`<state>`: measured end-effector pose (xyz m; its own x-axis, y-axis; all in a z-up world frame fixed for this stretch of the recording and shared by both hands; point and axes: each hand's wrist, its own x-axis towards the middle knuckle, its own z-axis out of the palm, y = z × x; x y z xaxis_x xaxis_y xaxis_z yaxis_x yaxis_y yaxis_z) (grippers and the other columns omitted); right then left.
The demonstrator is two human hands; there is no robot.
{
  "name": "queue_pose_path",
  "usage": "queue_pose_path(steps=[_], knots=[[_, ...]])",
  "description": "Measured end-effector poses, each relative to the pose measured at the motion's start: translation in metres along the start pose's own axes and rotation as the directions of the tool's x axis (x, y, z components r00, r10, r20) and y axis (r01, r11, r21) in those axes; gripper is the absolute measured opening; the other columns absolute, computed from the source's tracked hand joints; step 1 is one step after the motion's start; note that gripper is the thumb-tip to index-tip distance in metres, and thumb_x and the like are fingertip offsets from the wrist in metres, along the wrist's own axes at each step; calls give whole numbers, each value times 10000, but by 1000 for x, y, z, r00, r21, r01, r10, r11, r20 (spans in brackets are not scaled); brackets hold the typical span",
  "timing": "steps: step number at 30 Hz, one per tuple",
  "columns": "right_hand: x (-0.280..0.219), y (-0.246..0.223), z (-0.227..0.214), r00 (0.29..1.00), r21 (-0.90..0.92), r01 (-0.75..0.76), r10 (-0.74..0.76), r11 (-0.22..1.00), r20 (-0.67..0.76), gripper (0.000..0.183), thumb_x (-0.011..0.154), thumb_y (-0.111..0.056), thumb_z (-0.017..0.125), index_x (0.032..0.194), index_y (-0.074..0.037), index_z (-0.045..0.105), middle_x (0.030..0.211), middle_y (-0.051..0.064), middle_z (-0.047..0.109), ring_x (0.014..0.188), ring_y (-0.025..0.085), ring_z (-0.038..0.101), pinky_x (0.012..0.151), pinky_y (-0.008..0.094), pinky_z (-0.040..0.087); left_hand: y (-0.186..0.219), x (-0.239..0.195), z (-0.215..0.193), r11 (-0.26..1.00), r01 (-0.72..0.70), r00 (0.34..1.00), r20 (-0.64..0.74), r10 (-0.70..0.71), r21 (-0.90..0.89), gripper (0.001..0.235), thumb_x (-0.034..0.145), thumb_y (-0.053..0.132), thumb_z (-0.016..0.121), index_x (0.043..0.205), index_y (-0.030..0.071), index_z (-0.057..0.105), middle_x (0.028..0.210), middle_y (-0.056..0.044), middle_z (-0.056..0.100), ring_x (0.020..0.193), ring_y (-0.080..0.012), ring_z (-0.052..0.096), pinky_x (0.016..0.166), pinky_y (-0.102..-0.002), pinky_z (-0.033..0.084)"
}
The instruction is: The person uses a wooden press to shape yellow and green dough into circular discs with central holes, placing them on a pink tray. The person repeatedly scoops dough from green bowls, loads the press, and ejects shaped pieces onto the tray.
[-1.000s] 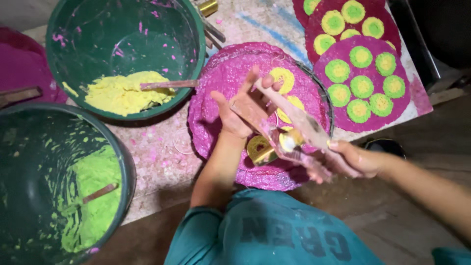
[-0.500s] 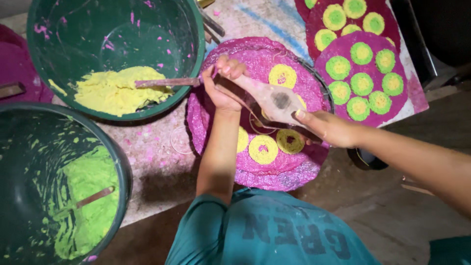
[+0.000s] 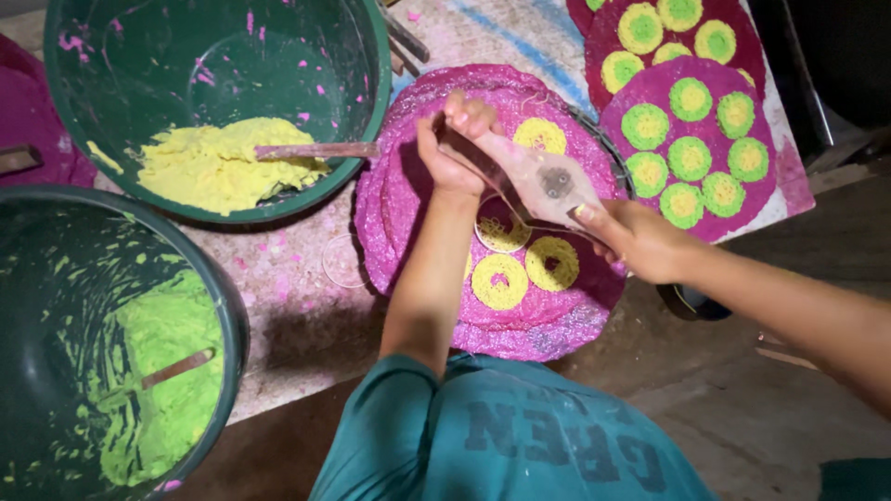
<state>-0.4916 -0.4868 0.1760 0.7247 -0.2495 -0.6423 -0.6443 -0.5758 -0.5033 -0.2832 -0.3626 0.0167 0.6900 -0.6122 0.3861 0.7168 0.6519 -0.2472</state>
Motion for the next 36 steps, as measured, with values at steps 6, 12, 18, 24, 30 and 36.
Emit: queue_pose_path(steps=[6,12,18,24,30,36], knots=[[13,-8,21,986,66,165,-164,984,-22,658,1007,-598,305,915,-37,636,655,77,616,606,193,616,600,378,508,28,11,22,992,24,999,45,-30,120,203,1003,336,478,961,141,513,850,16,472,825,-155,509,924,-414,565],[12,-4,30,991,164,81,-97,983,95,752,1025,-613,295,769,6,638,609,85,598,565,208,599,585,386,511,32,-15,24,989,-19,998,-52,27,149,195,973,335,483,945,143,497,835,15,469,806,-160,497,897,-410,554],[3,9,7,997,31,-49,47,998,61,704,1021,-585,299,777,-21,643,610,95,622,566,205,639,583,377,536,-3,-18,8,997,-32,995,-97,39,74,209,944,352,500,941,143,497,852,4,470,819,-174,503,870,-399,516],[16,13,1,970,22,173,-166,985,-175,562,985,-553,431,948,-31,638,681,72,610,603,171,599,573,366,495,7,15,30,960,83,948,-317,7,269,285,843,346,484,936,86,556,902,-75,577,904,-236,584,912,-396,522],[16,31,15,843,259,508,-412,821,-346,664,1014,-633,409,1060,-5,620,776,48,584,681,139,549,588,312,452,7,-41,71,-278,586,805,-588,85,761,401,978,354,596,1196,18,577,1115,-135,663,1056,-259,680,996,-430,590],[3,61,55,656,436,751,-494,496,-570,827,1013,-786,352,1120,9,554,866,64,580,734,150,538,634,307,444,-30,-93,83,-935,146,902,-431,-9,324,1115,695,460,895,1493,-36,294,1410,-243,457,1306,-372,432,1090,-534,342]])
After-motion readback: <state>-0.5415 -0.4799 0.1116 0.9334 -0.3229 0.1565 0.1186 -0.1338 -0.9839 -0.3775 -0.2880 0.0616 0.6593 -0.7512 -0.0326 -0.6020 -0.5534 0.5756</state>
